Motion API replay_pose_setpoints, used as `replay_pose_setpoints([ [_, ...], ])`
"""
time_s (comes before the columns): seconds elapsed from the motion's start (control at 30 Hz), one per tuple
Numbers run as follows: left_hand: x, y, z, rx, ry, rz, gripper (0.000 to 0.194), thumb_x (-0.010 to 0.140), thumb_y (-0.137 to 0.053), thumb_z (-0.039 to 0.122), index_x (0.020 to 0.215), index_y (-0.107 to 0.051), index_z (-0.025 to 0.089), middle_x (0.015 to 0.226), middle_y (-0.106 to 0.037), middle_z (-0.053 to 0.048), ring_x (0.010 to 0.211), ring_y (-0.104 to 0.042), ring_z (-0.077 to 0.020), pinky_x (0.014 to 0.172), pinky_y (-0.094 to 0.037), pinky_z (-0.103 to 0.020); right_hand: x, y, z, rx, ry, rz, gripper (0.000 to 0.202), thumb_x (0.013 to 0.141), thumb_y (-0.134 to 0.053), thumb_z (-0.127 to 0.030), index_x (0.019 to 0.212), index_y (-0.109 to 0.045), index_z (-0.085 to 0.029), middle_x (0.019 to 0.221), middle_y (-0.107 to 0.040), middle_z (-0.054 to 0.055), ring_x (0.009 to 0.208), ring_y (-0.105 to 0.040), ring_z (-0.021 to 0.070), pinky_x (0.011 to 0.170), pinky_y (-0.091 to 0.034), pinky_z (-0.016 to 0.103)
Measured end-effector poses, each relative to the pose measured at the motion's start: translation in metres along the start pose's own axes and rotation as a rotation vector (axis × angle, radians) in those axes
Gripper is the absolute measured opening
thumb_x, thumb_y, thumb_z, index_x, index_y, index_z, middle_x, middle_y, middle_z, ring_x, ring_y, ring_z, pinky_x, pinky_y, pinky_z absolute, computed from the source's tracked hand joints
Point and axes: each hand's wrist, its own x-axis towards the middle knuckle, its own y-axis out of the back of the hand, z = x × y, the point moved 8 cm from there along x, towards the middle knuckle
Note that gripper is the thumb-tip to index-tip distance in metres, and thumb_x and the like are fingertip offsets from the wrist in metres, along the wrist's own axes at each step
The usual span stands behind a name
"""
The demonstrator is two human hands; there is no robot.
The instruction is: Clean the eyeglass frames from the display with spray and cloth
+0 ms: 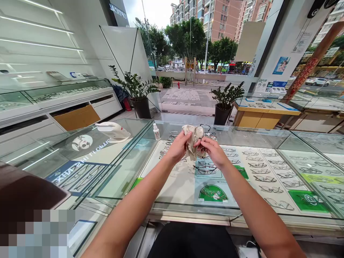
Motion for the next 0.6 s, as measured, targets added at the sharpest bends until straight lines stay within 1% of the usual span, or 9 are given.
replay_pose_setpoints([
  [0.07, -0.001, -0.005, 0.000, -0.004, 0.008, -0.054, 0.055, 0.083, -0.073, 0.070, 0.098, -0.066, 0.017, 0.071, -0.067, -0.003, 0.062, -0.065, -0.0178, 0.059, -0.053, -0.029, 0.000, -0.001, 0.002, 0.010, -0.003, -0.002, 0.025, 0.088, -0.070, -0.046, 0.086, -0.075, -0.022, 0.096, -0.074, 0.004, 0.084, -0.060, 0.0175, 0.075, -0.042, 0.030],
  [0.13, -0.001, -0.005, 0.002, -0.003, -0.019, -0.054, 0.059, 0.083, -0.070, 0.075, 0.094, -0.066, 0.017, 0.070, -0.065, -0.002, 0.059, -0.063, -0.0154, 0.057, -0.052, -0.028, 0.001, 0.000, 0.005, 0.035, -0.010, 0.009, 0.023, 0.087, -0.072, -0.045, 0.084, -0.074, -0.023, 0.088, -0.071, 0.002, 0.081, -0.060, 0.0171, 0.074, -0.041, 0.030],
  [0.17, -0.001, -0.003, 0.004, 0.018, -0.040, -0.032, 0.056, 0.081, -0.074, 0.071, 0.093, -0.065, 0.018, 0.071, -0.065, -0.001, 0.057, -0.061, -0.0134, 0.056, -0.051, -0.026, 0.001, 0.000, 0.006, 0.048, -0.014, 0.017, 0.022, 0.085, -0.073, -0.045, 0.082, -0.073, -0.023, 0.084, -0.069, 0.001, 0.080, -0.059, 0.0169, 0.073, -0.040, 0.030],
  [0.23, -0.001, 0.001, 0.005, 0.084, -0.074, 0.018, 0.048, 0.076, -0.086, 0.058, 0.091, -0.062, 0.019, 0.071, -0.065, 0.002, 0.055, -0.060, -0.0102, 0.054, -0.049, -0.023, 0.001, -0.002, 0.009, 0.061, -0.020, 0.026, 0.021, 0.084, -0.075, -0.044, 0.080, -0.071, -0.023, 0.079, -0.067, 0.000, 0.077, -0.058, 0.0168, 0.071, -0.040, 0.031],
  [0.3, -0.002, 0.002, 0.004, 0.120, -0.092, 0.024, 0.049, 0.070, -0.093, 0.047, 0.090, -0.056, 0.021, 0.073, -0.067, 0.004, 0.054, -0.061, -0.0099, 0.053, -0.048, -0.022, 0.001, -0.004, 0.011, 0.059, -0.021, 0.018, 0.020, 0.083, -0.075, -0.043, 0.083, -0.073, -0.023, 0.080, -0.067, 0.001, 0.077, -0.058, 0.0170, 0.071, -0.041, 0.031],
  [0.33, -0.003, 0.001, 0.004, 0.117, -0.098, 0.015, 0.052, 0.069, -0.094, 0.044, 0.090, -0.052, 0.022, 0.074, -0.068, 0.004, 0.054, -0.062, -0.0108, 0.053, -0.049, -0.023, 0.001, -0.005, 0.012, 0.059, -0.018, 0.012, 0.019, 0.083, -0.075, -0.042, 0.085, -0.074, -0.023, 0.081, -0.068, 0.001, 0.077, -0.058, 0.0172, 0.071, -0.041, 0.032],
  [0.43, -0.005, -0.001, 0.004, 0.096, -0.099, -0.006, 0.059, 0.069, -0.094, 0.043, 0.097, -0.046, 0.025, 0.077, -0.073, 0.003, 0.053, -0.064, -0.0136, 0.050, -0.050, -0.025, 0.000, -0.007, 0.012, 0.063, -0.001, 0.000, 0.018, 0.082, -0.075, -0.040, 0.088, -0.075, -0.023, 0.084, -0.069, 0.002, 0.079, -0.058, 0.0179, 0.071, -0.043, 0.032],
  [0.53, -0.008, -0.006, 0.003, 0.126, -0.048, -0.025, 0.056, 0.071, -0.093, 0.045, 0.104, -0.054, 0.022, 0.077, -0.075, 0.000, 0.051, -0.064, -0.0147, 0.050, -0.051, -0.026, 0.000, -0.008, 0.012, 0.037, 0.011, -0.016, 0.017, 0.084, -0.074, -0.040, 0.089, -0.075, -0.023, 0.084, -0.069, 0.002, 0.078, -0.056, 0.0177, 0.072, -0.042, 0.033],
  [0.6, -0.010, -0.011, 0.001, 0.151, -0.006, -0.057, 0.051, 0.072, -0.092, 0.047, 0.101, -0.060, 0.019, 0.075, -0.074, -0.002, 0.050, -0.064, -0.0143, 0.050, -0.051, -0.026, 0.000, -0.008, 0.012, -0.001, 0.016, -0.024, 0.017, 0.085, -0.073, -0.040, 0.088, -0.075, -0.023, 0.083, -0.068, 0.001, 0.077, -0.054, 0.0171, 0.074, -0.042, 0.033],
])
